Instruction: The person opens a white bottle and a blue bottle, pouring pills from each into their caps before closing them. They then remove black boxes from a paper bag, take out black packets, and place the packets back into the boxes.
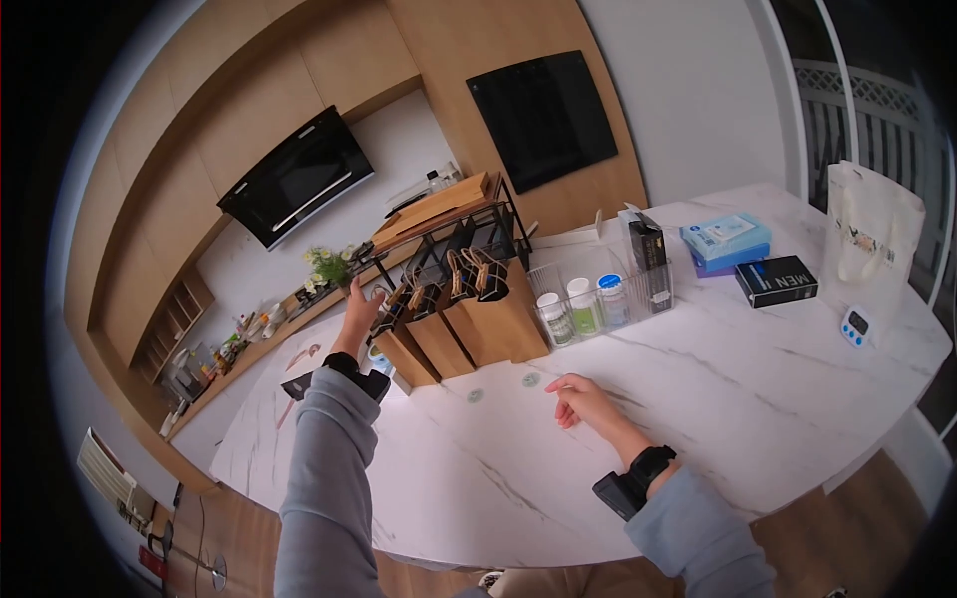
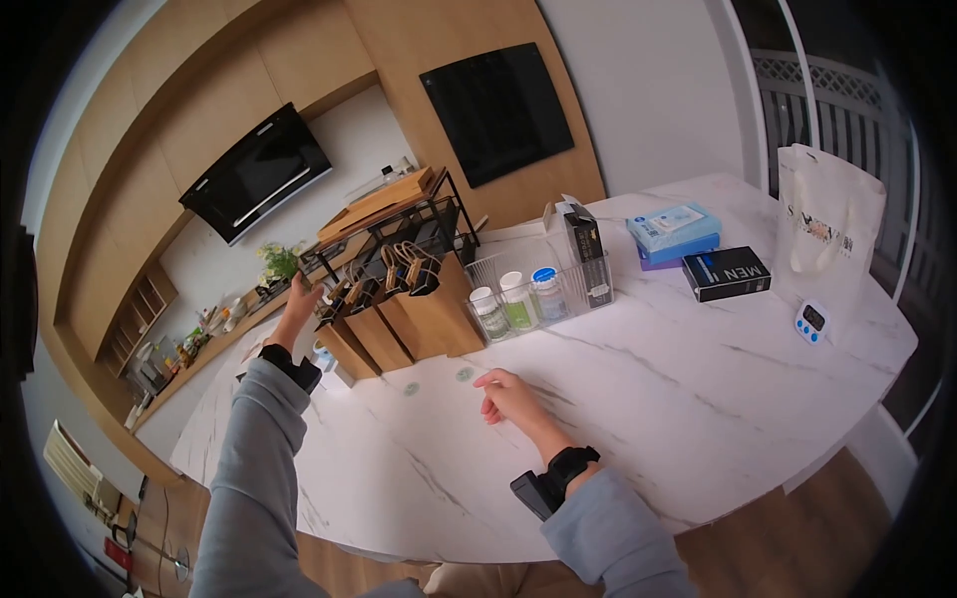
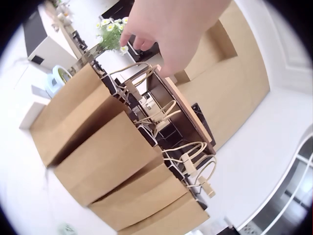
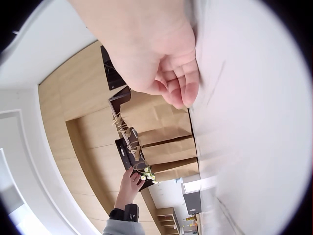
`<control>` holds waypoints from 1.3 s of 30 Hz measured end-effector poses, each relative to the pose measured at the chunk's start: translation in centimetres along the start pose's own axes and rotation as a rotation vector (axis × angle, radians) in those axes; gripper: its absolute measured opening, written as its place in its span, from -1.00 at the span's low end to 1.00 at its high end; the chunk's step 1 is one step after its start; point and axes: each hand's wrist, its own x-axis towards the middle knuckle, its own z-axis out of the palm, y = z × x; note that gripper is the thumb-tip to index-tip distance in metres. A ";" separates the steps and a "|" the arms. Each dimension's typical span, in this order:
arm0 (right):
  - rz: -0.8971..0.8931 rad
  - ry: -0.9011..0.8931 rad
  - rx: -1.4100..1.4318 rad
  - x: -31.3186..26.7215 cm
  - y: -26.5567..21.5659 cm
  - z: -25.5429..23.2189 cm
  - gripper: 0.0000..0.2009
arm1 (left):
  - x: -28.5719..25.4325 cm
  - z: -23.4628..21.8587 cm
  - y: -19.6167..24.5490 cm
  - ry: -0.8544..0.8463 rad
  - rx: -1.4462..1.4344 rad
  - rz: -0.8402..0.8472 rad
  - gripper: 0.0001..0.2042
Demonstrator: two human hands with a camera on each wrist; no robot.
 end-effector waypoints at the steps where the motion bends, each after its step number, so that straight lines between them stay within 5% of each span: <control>1: 0.006 -0.002 -0.003 0.0 0.0 0.0 -0.78 | -0.1 0.3 0.2 -0.146 -0.300 -0.296 -0.43; 2: 0.008 0.006 -0.003 -0.1 0.0 0.0 -0.78 | -0.3 0.6 0.6 -0.294 -0.599 -0.595 -0.43; 5: 0.006 -0.013 0.010 -0.1 0.0 0.0 -0.77 | -0.3 -1.0 1.9 -0.510 -0.569 -0.695 -0.56; 6: -0.004 -0.021 0.011 -0.1 0.1 -0.1 -0.77 | -0.3 -1.7 2.7 -0.463 -0.558 -0.663 -0.75; 11: -0.013 0.003 0.024 0.4 0.4 0.2 -0.77 | 0.8 -5.2 3.6 -0.417 -0.703 -0.796 -0.85; 15: -0.013 -0.003 0.000 0.4 0.3 0.1 -0.77 | 1.6 -10.7 5.9 -0.408 -0.731 -0.676 -0.85; 21: 0.011 -0.024 -0.019 0.5 0.2 0.1 -0.76 | 1.6 -17.2 11.0 -0.681 -0.785 -0.577 -0.84; 33: 0.019 -0.026 0.019 0.6 0.3 0.0 -0.77 | 2.3 -21.5 20.9 -0.883 -0.803 -0.047 -0.79; 35: 0.018 -0.010 0.031 0.6 0.2 0.0 -0.79 | 2.7 -22.2 23.1 -1.068 -0.503 0.233 -0.77; 37: 0.028 -0.031 -0.011 0.5 0.1 -0.1 -0.75 | 1.4 -20.7 23.8 -1.031 -0.488 0.300 -0.74; 39: 0.028 -0.035 -0.018 0.4 -0.1 -0.2 -0.75 | 0.2 -19.4 24.2 -0.848 -0.362 0.623 -0.70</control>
